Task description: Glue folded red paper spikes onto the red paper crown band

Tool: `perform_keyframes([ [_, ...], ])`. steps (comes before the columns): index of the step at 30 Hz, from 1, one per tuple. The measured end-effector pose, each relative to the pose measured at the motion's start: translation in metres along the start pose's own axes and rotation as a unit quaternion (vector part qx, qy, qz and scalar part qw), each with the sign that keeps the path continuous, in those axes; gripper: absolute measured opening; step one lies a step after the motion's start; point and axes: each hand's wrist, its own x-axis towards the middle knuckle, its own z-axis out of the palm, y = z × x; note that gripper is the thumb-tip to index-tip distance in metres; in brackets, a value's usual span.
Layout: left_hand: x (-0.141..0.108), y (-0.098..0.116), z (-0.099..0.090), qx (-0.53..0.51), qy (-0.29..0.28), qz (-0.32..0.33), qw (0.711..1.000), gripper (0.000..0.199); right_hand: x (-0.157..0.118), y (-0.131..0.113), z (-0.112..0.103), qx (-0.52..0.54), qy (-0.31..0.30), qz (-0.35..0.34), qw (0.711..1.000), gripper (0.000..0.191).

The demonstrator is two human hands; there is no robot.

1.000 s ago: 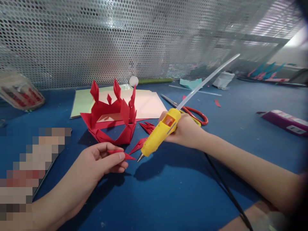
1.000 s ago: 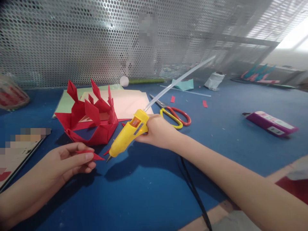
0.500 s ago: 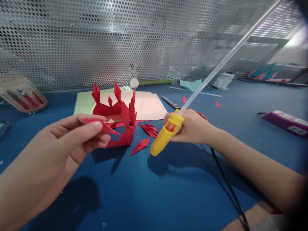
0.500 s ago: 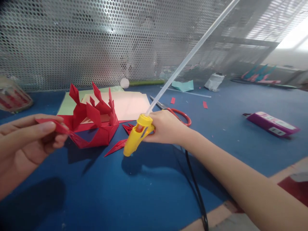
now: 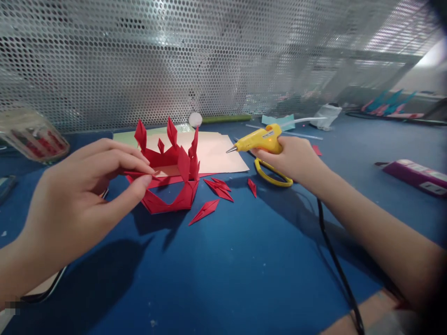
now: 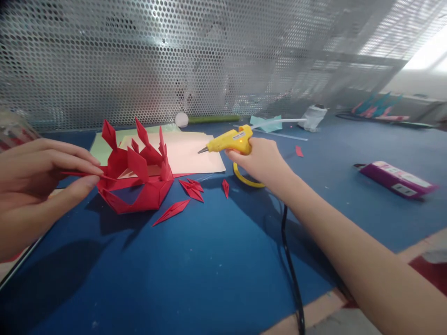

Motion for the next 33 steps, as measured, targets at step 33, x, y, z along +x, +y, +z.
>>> perform_keyframes([
  [33,-0.01,-0.001,0.019,0.075,-0.153,0.136,0.976,0.02,-0.096,-0.072,0.028,0.105,0.127,-0.64,0.751,0.028],
])
